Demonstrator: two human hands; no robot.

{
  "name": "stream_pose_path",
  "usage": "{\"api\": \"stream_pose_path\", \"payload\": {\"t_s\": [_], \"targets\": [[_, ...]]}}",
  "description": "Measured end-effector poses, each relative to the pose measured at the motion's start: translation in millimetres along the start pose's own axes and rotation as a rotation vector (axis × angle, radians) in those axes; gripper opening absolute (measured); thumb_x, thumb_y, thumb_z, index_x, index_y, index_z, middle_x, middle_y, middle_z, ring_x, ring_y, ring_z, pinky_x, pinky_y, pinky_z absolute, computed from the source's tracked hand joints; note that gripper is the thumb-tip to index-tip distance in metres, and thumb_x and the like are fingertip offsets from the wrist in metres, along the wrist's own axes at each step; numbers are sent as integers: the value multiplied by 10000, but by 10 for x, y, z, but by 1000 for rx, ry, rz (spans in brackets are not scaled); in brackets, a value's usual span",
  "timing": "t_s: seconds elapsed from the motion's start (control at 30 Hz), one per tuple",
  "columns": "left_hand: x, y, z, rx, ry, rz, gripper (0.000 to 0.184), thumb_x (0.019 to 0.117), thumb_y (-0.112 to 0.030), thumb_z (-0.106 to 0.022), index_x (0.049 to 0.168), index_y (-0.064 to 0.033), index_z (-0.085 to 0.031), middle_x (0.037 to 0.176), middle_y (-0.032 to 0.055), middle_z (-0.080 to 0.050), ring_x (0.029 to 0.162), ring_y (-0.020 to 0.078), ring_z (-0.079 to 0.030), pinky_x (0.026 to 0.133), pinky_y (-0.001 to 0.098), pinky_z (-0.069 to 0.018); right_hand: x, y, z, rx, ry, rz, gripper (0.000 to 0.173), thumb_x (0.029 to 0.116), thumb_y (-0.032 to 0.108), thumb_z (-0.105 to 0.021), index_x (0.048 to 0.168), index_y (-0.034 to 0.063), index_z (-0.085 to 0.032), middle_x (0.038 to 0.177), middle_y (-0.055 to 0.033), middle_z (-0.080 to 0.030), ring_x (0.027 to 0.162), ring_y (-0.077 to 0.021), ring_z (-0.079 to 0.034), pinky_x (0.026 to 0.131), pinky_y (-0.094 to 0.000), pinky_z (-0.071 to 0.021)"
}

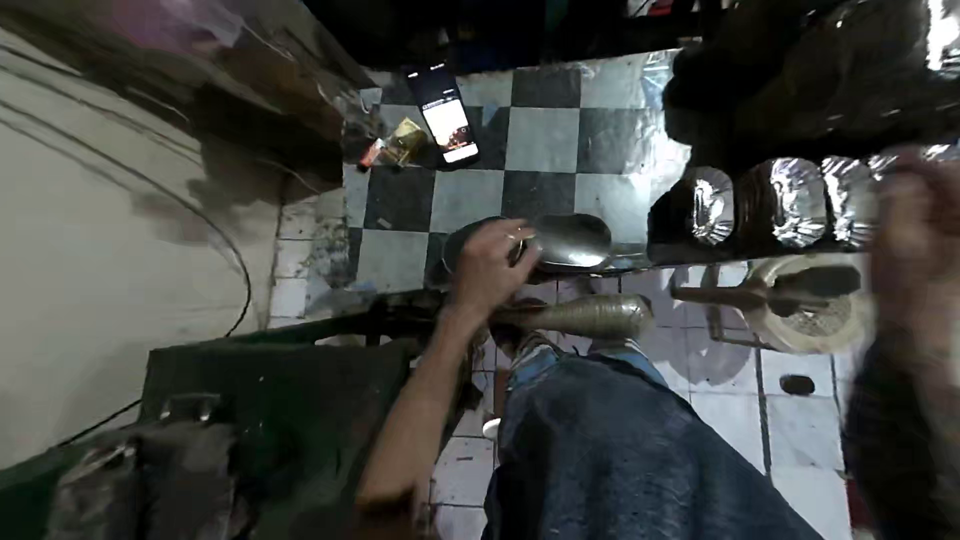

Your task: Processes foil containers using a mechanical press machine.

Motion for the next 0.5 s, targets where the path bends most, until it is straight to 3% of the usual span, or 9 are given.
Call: {"api": "stream_pose_path", "payload": {"t_s": [0.07, 0.1, 0.13, 0.2, 0.27, 0.4, 0.47, 0.5], "targets": [[-83, 545, -23, 169, 186, -9, 407, 926, -371, -731, 1151, -31, -729, 1378, 186, -619, 1374, 396, -505, 1130, 576, -413, -97, 568, -915, 120, 194, 178, 286, 984, 84, -621, 1221, -60, -688, 1113, -254, -706, 947, -323, -710, 846, -497, -589], [-83, 703, -110, 210, 272, -18, 470, 886, -395, -775, 1163, -19, -716, 1379, 223, -601, 1410, 446, -444, 1168, 602, -358, -71, 786, -1355, 95, 344, 199, 304, 973, 146, -684, 1252, 28, -718, 1166, -203, -715, 1010, -331, -717, 881, -528, -588], [-79, 804, -208, 216, 354, -8, 504, 867, -388, -805, 1180, -5, -705, 1378, 255, -587, 1423, 476, -410, 1196, 615, -308, -35, 893, -1736, 42, 480, 216, 363, 971, 220, -707, 1307, 86, -704, 1230, -178, -696, 1089, -339, -696, 928, -541, -569], [-58, 905, -278, 154, 438, 7, 404, 915, -288, -771, 1182, 8, -701, 1319, 278, -607, 1367, 480, -471, 1158, 600, -368, 77, 846, -2253, -36, 690, 297, 484, 918, 286, -753, 1350, 85, -666, 1310, -221, -633, 1249, -396, -594, 1049, -568, -490], [24, 984, -154, 25, 523, 29, 256, 983, -250, -692, 1150, -64, -749, 1296, 225, -654, 1281, 423, -574, 1075, 584, -461, 222, 718, -2455, -22, 808, 381, 418, 865, 280, -803, 1235, 98, -734, 1271, -209, -651, 1243, -386, -588, 1078, -549, -468], [185, 1160, 43, -84, 675, 15, 262, 1045, -318, -598, 1156, -175, -787, 1333, 60, -696, 1349, 300, -577, 1135, 532, -438, 592, 656, -2423, 40, 1085, 364, 484, 827, 280, -866, 1269, 124, -744, 1246, -182, -682, 1141, -345, -646, 1003, -544, -512], [232, 1121, 37, -9, 722, 13, 299, 1058, -343, -567, 1172, -172, -785, 1347, 65, -687, 1308, 307, -607, 1083, 534, -472, 706, 612, -2454, 102, 1124, 390, 461, 802, 280, -878, 1216, 107, -770, 1158, -167, -720, 1070, -314, -674, 965, -523, -532], [229, 1065, 12, 30, 718, 7, 296, 1057, -323, -575, 1191, -146, -769, 1331, 115, -681, 1252, 345, -631, 1034, 549, -497, 746, 599, -2475, 115, 1133, 391, 448, 796, 282, -882, 1196, 108, -778, 1130, -149, -730, 1048, -287, -683, 955, -500, -540]]}}
Point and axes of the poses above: each hand's wrist, its own x-axis towards the middle knuckle, its own z-axis out of the back of the hand, y = z × x, the point moved 4 cm from there along x, towards the middle knuckle
